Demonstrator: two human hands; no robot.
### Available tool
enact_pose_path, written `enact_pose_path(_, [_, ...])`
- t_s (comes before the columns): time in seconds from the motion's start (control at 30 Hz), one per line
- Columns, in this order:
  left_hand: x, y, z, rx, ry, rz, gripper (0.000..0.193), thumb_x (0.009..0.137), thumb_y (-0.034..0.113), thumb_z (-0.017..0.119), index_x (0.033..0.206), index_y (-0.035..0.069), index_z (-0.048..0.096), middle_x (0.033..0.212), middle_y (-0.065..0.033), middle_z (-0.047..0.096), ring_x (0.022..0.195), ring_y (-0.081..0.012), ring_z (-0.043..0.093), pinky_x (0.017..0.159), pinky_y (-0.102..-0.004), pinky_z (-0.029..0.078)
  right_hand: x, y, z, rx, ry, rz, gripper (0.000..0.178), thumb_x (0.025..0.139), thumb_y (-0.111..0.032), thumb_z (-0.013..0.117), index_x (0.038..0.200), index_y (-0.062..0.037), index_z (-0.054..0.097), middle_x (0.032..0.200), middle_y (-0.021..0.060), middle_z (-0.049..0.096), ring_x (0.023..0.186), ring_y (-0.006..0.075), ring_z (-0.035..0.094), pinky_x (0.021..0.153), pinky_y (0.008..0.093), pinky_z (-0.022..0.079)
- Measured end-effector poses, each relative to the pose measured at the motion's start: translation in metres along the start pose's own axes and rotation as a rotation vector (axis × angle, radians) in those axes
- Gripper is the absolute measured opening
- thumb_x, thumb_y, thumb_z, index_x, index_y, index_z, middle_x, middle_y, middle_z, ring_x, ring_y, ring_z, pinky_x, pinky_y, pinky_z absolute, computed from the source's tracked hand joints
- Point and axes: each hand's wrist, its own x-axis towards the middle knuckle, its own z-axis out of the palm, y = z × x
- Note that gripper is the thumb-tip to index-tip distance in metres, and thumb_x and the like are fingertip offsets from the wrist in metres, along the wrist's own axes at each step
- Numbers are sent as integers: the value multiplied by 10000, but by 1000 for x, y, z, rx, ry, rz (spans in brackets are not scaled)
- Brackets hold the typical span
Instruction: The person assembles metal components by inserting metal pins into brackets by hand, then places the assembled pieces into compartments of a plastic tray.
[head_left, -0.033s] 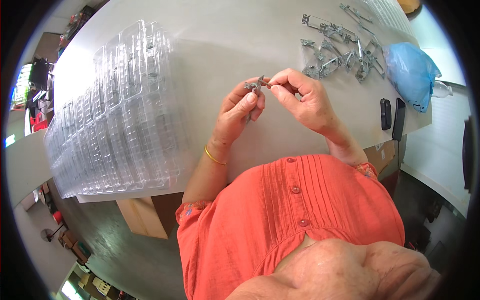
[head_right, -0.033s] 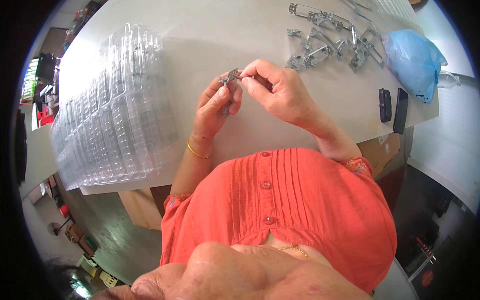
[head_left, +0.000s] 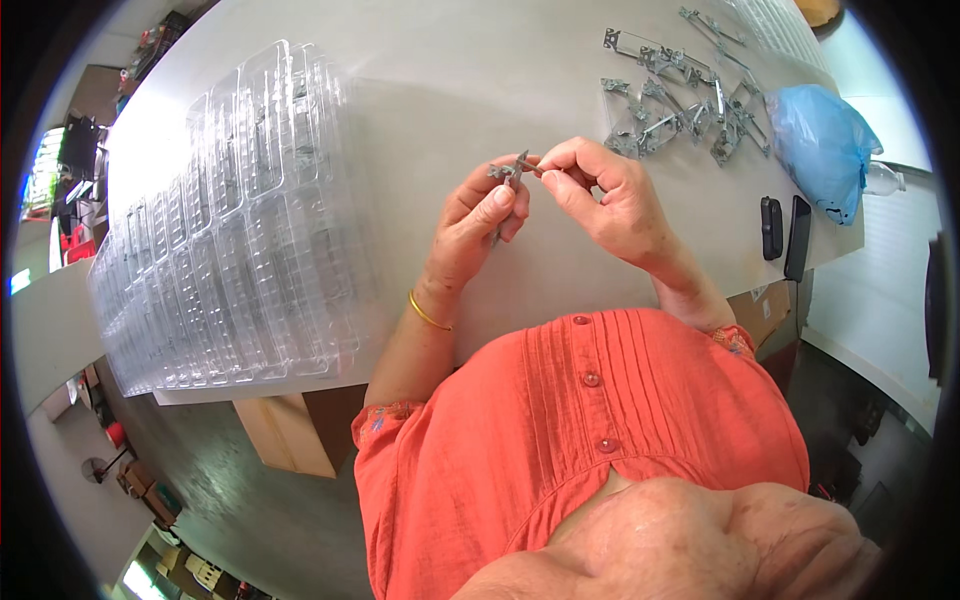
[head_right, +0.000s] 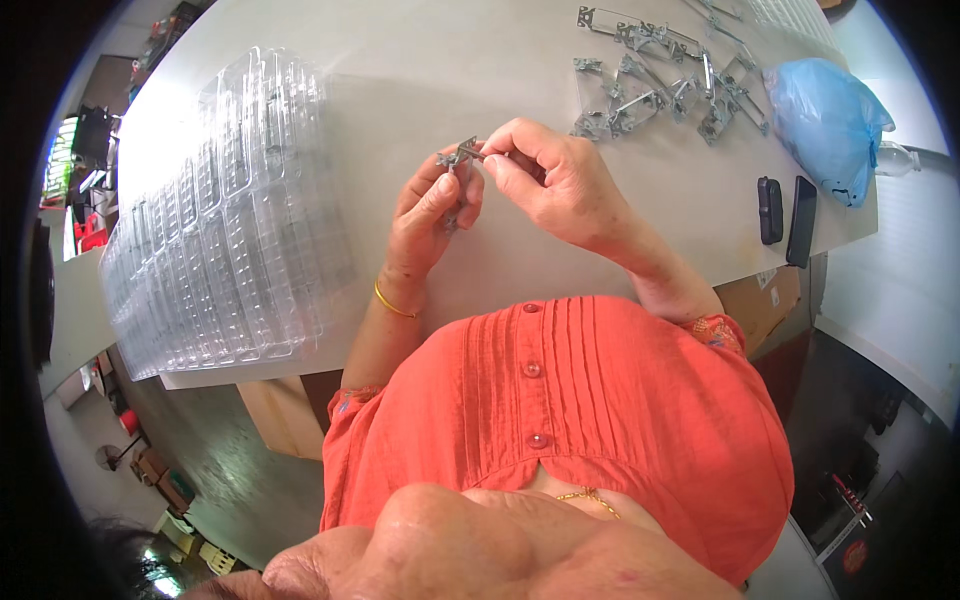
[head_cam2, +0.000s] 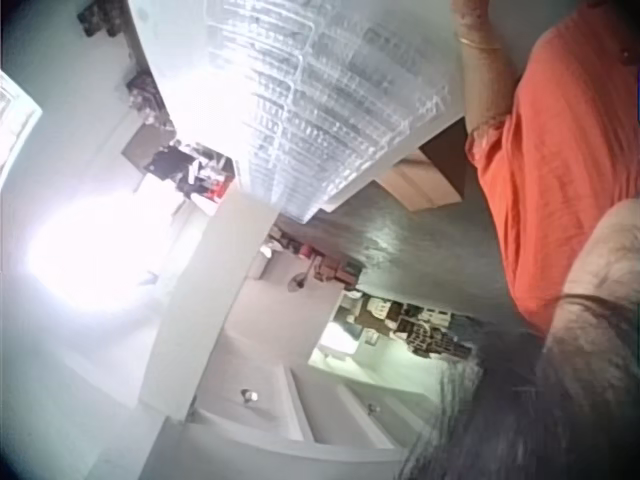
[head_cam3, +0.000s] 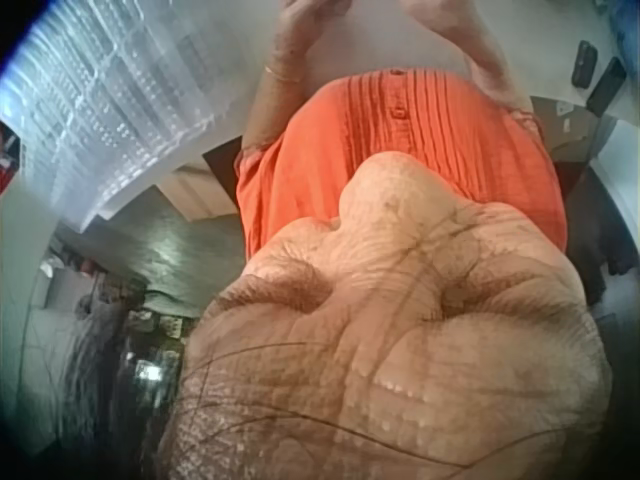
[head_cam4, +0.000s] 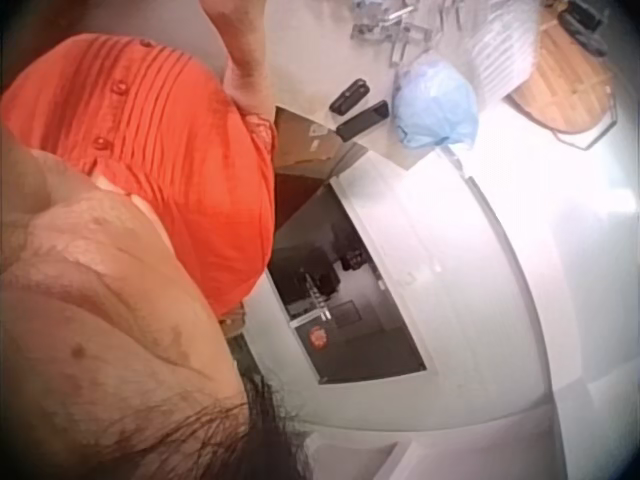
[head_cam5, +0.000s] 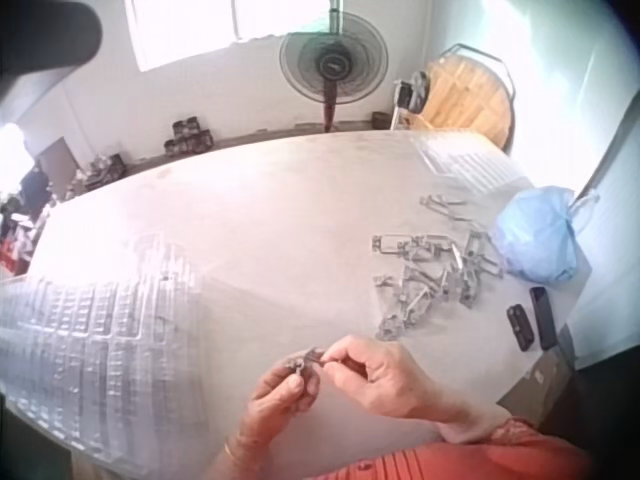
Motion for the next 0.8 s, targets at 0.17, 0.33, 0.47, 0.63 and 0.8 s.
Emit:
enact_pose_path(0.17, [-4, -7, -5, 100, 35, -6, 393, 998, 223, 635, 1337, 28, 589, 845, 44, 535, 708, -53, 440, 604, -208, 344, -5, -7, 3, -109, 39, -32, 84, 970, -57, 609, 1051, -47, 627, 657, -41, 509, 594, 33, 442, 535, 235, 378])
enact_pose_path(0.33, [-5, -5, -1, 172, 46, -12, 381, 976, 182, 676, 1310, 13, 606, 887, 45, 556, 780, -44, 474, 646, -205, 369, -2, -16, 2, 15, -33, 74, 126, 998, -99, 586, 1102, -36, 620, 678, -26, 542, 624, 44, 485, 570, 231, 407])
enact_pose_path(0.47, [-7, -4, 1, 228, 70, 17, 348, 966, 159, 688, 1265, -3, 616, 919, 41, 578, 819, -51, 494, 680, -214, 395, 0, -15, 1, 127, -112, 170, 165, 1025, -163, 573, 1087, -23, 635, 672, -42, 541, 633, 41, 497, 601, 231, 428])
enact_pose_path(0.63, [-4, -1, 9, 343, 58, 28, 326, 964, 175, 693, 1219, -14, 623, 894, 39, 567, 795, -54, 486, 677, -227, 403, 0, -4, 0, 115, -105, 158, 120, 1006, -153, 606, 1027, -45, 653, 720, -50, 556, 650, 41, 488, 604, 223, 412])
enact_pose_path(0.8, [-7, -2, 5, 542, 8, 11, 360, 952, 158, 689, 1248, -36, 623, 900, 25, 583, 783, -63, 497, 667, -235, 408, 3, 5, 2, -82, 29, -71, 102, 983, -156, 642, 967, -58, 661, 727, -65, 540, 647, 35, 459, 597, 226, 401])
